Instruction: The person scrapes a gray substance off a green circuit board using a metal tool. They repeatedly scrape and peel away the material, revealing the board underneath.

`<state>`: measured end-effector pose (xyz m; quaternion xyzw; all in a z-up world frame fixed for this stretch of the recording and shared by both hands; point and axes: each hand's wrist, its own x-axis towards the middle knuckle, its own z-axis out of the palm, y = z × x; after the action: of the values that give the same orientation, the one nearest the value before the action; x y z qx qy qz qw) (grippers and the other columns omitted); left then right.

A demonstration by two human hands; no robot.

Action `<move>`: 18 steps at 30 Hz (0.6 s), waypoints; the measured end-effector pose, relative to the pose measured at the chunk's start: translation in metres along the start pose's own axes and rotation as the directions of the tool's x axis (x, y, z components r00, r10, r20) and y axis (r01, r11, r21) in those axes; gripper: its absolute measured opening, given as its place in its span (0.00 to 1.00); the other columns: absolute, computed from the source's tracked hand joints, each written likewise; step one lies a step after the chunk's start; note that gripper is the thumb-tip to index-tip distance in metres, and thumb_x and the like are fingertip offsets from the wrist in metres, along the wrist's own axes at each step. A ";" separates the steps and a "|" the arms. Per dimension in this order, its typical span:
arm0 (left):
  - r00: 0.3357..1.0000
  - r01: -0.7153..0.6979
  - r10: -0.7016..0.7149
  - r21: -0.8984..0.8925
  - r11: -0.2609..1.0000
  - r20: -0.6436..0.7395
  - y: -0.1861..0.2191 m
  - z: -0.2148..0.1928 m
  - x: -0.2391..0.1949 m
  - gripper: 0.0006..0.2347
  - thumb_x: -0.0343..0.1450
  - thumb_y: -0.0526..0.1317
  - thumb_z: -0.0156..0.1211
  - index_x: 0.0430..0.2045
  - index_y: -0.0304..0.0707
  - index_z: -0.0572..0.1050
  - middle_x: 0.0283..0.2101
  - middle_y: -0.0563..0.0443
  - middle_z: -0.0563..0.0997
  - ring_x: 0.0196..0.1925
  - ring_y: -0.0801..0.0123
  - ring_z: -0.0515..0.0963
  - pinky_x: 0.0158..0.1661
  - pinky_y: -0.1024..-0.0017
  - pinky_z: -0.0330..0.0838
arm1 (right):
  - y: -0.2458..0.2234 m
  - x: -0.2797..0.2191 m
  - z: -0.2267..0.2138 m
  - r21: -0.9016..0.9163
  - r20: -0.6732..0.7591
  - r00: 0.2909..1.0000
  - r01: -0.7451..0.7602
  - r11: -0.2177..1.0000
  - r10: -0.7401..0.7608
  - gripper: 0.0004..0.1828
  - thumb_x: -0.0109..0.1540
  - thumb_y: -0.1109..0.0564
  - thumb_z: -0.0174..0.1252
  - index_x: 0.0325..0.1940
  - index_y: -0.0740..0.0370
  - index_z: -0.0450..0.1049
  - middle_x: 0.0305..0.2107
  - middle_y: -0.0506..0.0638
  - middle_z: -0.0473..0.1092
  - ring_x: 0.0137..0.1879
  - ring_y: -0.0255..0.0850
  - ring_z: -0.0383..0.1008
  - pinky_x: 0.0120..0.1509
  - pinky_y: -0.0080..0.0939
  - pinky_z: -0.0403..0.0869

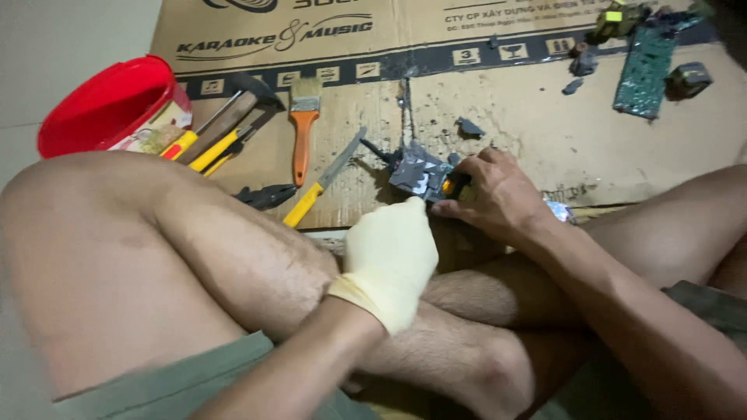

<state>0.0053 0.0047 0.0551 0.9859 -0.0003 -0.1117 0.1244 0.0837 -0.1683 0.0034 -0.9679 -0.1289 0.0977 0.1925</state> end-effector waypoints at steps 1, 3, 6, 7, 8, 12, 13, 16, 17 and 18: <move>1.000 -0.003 0.003 -0.006 1.000 -0.003 -0.007 0.004 0.002 0.12 0.75 0.40 0.43 0.37 0.44 0.80 0.29 0.47 0.84 0.36 0.52 0.86 0.34 0.53 0.80 | -0.004 -0.002 -0.002 -0.007 -0.002 1.000 -0.001 1.000 0.001 0.39 0.51 0.26 0.69 0.54 0.54 0.76 0.46 0.57 0.69 0.60 0.54 0.69 0.61 0.52 0.75; 0.991 0.130 -0.090 -0.557 0.821 0.098 -0.025 0.007 0.007 0.13 0.70 0.44 0.48 0.32 0.45 0.84 0.36 0.43 0.86 0.45 0.50 0.85 0.44 0.54 0.78 | -0.016 -0.005 -0.006 -0.055 0.028 0.999 -0.045 0.997 0.046 0.37 0.55 0.29 0.67 0.58 0.54 0.74 0.45 0.56 0.69 0.58 0.51 0.69 0.60 0.49 0.75; 0.859 0.510 -0.236 -0.793 0.332 0.454 -0.030 0.019 0.037 0.09 0.65 0.43 0.60 0.34 0.42 0.81 0.24 0.60 0.76 0.28 0.77 0.76 0.30 0.80 0.70 | 0.003 0.000 0.009 0.051 -0.086 0.992 0.096 0.994 -0.092 0.35 0.51 0.30 0.70 0.50 0.57 0.76 0.43 0.58 0.68 0.57 0.57 0.69 0.60 0.52 0.72; 0.865 0.502 -0.210 -0.793 0.345 0.456 -0.021 0.004 0.032 0.09 0.65 0.43 0.60 0.34 0.42 0.81 0.24 0.60 0.76 0.28 0.77 0.76 0.30 0.80 0.70 | 0.004 -0.002 0.006 0.044 -0.099 0.993 0.073 0.996 -0.068 0.35 0.51 0.30 0.70 0.50 0.57 0.76 0.43 0.58 0.68 0.57 0.57 0.69 0.60 0.52 0.72; 0.829 0.559 -0.239 -0.751 0.352 0.506 -0.012 -0.011 0.028 0.09 0.67 0.43 0.59 0.36 0.43 0.80 0.24 0.63 0.75 0.27 0.80 0.75 0.28 0.82 0.67 | 0.003 -0.004 0.002 0.003 -0.081 0.995 0.062 0.998 -0.062 0.38 0.51 0.28 0.70 0.51 0.57 0.75 0.43 0.57 0.68 0.56 0.56 0.70 0.59 0.52 0.73; 0.871 0.492 -0.269 -0.730 0.475 0.411 -0.028 0.015 0.037 0.09 0.64 0.41 0.61 0.32 0.42 0.84 0.30 0.53 0.83 0.34 0.72 0.84 0.23 0.76 0.74 | -0.013 0.004 -0.010 -0.137 0.117 0.991 -0.045 0.990 0.061 0.39 0.56 0.24 0.63 0.58 0.52 0.72 0.46 0.55 0.68 0.54 0.49 0.69 0.56 0.46 0.73; 0.871 0.491 -0.268 -0.729 0.477 0.412 -0.030 0.013 0.034 0.09 0.64 0.41 0.61 0.32 0.42 0.84 0.30 0.53 0.83 0.34 0.72 0.84 0.23 0.76 0.74 | -0.013 0.002 -0.008 -0.136 0.116 0.991 -0.047 0.990 0.063 0.39 0.56 0.24 0.63 0.58 0.52 0.72 0.46 0.55 0.68 0.54 0.49 0.69 0.56 0.46 0.73; 0.930 0.339 -0.195 -0.523 0.782 0.311 -0.032 0.010 0.032 0.13 0.65 0.53 0.55 0.30 0.59 0.86 0.27 0.59 0.86 0.44 0.71 0.84 0.47 0.66 0.77 | -0.012 0.000 -0.007 -0.133 0.094 0.995 -0.030 0.991 0.043 0.40 0.57 0.23 0.62 0.59 0.53 0.71 0.46 0.54 0.66 0.54 0.48 0.68 0.54 0.44 0.74; 0.934 0.330 -0.208 -0.473 0.817 0.292 -0.031 0.014 0.034 0.13 0.65 0.53 0.53 0.34 0.62 0.86 0.31 0.60 0.87 0.48 0.68 0.84 0.50 0.64 0.75 | -0.010 -0.002 -0.007 -0.168 0.086 0.996 0.007 0.986 0.008 0.41 0.57 0.22 0.61 0.57 0.55 0.71 0.45 0.55 0.67 0.53 0.46 0.68 0.54 0.42 0.73; 0.937 0.321 -0.220 -0.420 0.849 0.270 -0.031 0.017 0.036 0.14 0.66 0.54 0.51 0.37 0.66 0.85 0.35 0.60 0.87 0.51 0.65 0.83 0.53 0.62 0.74 | -0.009 -0.004 -0.006 -0.203 0.079 0.996 0.043 0.978 -0.027 0.42 0.57 0.20 0.59 0.55 0.57 0.71 0.45 0.56 0.67 0.51 0.45 0.69 0.55 0.41 0.72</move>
<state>0.0359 0.0295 0.0230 0.9009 0.1523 -0.2296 0.3355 0.0796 -0.1639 0.0127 -0.9757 -0.1625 0.1172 0.0887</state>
